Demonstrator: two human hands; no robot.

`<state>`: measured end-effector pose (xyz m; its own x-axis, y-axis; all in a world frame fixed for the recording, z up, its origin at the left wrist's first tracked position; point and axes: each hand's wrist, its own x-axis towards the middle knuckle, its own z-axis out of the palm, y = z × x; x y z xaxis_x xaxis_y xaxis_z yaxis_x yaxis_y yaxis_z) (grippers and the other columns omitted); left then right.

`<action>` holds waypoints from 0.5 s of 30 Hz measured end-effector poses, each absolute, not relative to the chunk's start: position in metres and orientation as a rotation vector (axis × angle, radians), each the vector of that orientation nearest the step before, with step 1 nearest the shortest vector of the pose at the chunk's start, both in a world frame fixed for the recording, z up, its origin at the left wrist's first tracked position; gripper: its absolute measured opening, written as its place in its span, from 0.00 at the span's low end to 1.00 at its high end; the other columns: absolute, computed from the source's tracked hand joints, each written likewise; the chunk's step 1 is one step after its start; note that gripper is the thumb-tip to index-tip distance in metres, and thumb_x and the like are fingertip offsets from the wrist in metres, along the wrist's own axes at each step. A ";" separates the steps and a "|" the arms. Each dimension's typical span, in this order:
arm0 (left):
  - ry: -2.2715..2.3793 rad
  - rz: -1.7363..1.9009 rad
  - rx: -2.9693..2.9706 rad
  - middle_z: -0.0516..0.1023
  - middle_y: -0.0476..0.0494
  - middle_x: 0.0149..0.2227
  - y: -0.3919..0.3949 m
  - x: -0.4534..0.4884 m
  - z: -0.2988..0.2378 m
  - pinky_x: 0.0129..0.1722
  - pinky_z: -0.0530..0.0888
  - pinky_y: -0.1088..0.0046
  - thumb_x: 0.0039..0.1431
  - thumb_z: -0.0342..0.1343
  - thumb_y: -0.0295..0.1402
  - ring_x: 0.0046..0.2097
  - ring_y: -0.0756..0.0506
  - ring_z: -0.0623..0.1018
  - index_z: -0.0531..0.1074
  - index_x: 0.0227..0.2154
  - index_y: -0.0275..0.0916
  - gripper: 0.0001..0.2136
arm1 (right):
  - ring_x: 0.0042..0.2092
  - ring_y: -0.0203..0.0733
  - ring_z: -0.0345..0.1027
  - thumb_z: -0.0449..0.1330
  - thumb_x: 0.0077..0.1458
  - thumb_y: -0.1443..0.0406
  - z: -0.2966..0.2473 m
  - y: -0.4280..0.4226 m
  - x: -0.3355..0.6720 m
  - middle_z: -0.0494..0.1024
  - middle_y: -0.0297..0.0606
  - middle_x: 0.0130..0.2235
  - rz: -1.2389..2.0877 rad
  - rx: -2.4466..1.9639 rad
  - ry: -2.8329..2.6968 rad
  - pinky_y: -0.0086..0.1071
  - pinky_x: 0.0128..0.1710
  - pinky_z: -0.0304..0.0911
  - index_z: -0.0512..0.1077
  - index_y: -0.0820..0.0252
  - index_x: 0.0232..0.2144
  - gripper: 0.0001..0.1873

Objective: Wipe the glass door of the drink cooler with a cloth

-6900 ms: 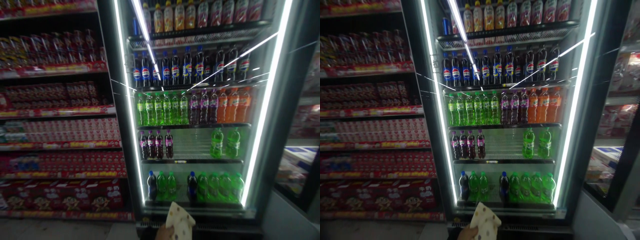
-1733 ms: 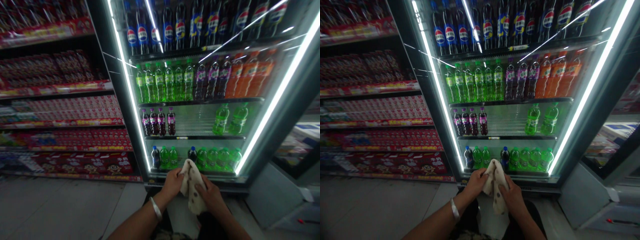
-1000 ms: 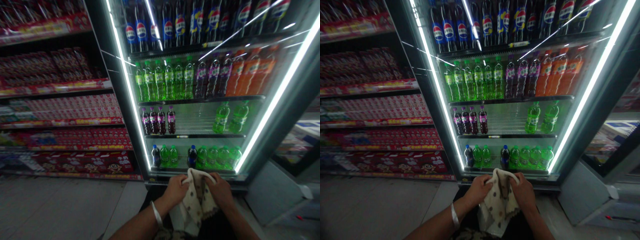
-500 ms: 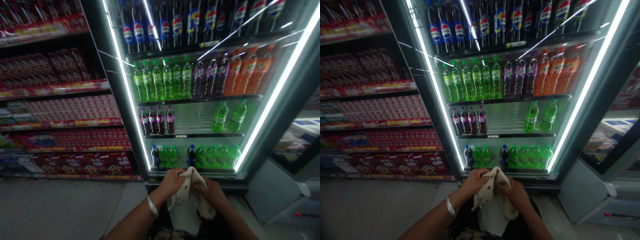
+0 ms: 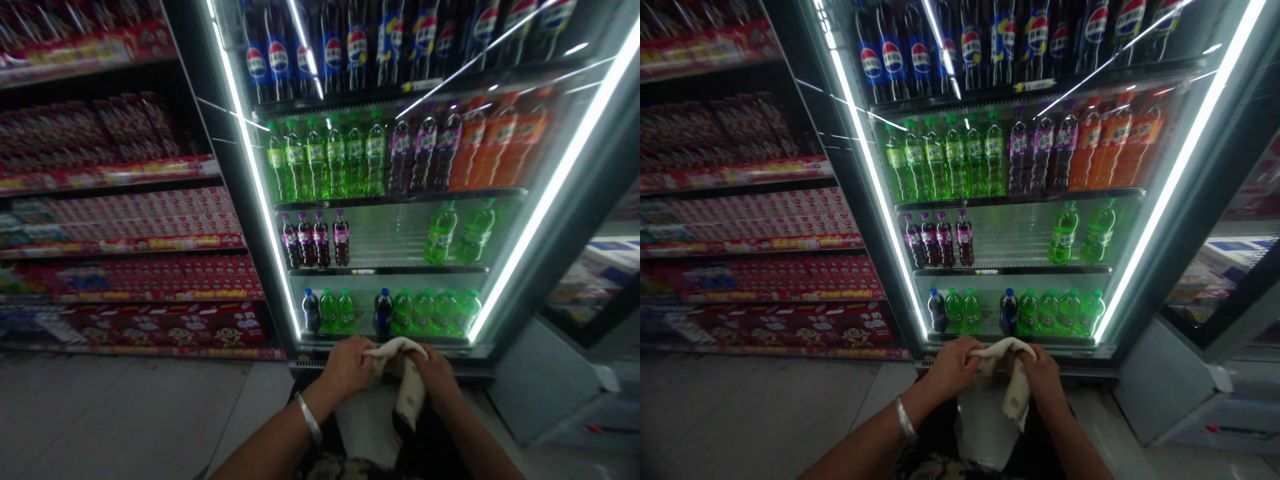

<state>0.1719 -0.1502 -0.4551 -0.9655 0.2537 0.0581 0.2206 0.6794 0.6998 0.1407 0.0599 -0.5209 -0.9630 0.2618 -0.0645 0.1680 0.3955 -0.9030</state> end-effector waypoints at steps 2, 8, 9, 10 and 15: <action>2.788 1.227 0.402 0.82 0.34 0.44 -0.142 0.176 -0.463 0.50 0.71 0.61 0.54 0.47 0.32 0.46 0.38 0.78 0.78 0.44 0.35 0.19 | 0.37 0.49 0.73 0.55 0.39 0.46 -0.521 0.055 0.144 0.80 0.42 0.34 1.747 -0.416 -2.530 0.39 0.37 0.67 0.75 0.60 0.34 0.28; 2.715 1.416 0.278 0.83 0.36 0.42 -0.134 0.176 -0.477 0.48 0.71 0.63 0.53 0.49 0.32 0.44 0.40 0.79 0.78 0.42 0.35 0.17 | 0.33 0.44 0.72 0.69 0.36 0.52 -0.516 0.041 0.156 0.79 0.36 0.33 2.467 -0.507 -2.166 0.35 0.32 0.69 0.69 0.59 0.49 0.37; 2.695 1.444 0.272 0.83 0.36 0.42 -0.135 0.176 -0.478 0.48 0.72 0.64 0.53 0.50 0.32 0.44 0.40 0.79 0.78 0.41 0.35 0.16 | 0.31 0.42 0.72 0.69 0.36 0.54 -0.514 0.039 0.158 0.79 0.34 0.32 2.543 -0.513 -2.099 0.34 0.30 0.69 0.67 0.58 0.51 0.38; 2.669 1.476 0.268 0.83 0.37 0.42 -0.135 0.175 -0.478 0.47 0.72 0.64 0.53 0.50 0.32 0.44 0.40 0.79 0.78 0.42 0.35 0.16 | 0.30 0.41 0.71 0.70 0.36 0.55 -0.511 0.037 0.159 0.78 0.32 0.30 2.588 -0.519 -2.046 0.33 0.29 0.68 0.66 0.57 0.52 0.39; 2.535 1.669 0.282 0.82 0.36 0.45 -0.132 0.178 -0.479 0.48 0.73 0.65 0.58 0.50 0.42 0.46 0.40 0.79 0.76 0.47 0.34 0.21 | 0.32 0.40 0.72 0.72 0.35 0.60 -0.506 0.030 0.165 0.78 0.34 0.34 2.589 -0.405 -1.969 0.30 0.29 0.70 0.69 0.55 0.47 0.34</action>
<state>0.1777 -0.1317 -0.4791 -0.9786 0.2044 0.0236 0.1025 0.3847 0.9173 0.1646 0.0297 -0.5060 -0.9604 0.0405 -0.2756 0.2548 -0.2723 -0.9279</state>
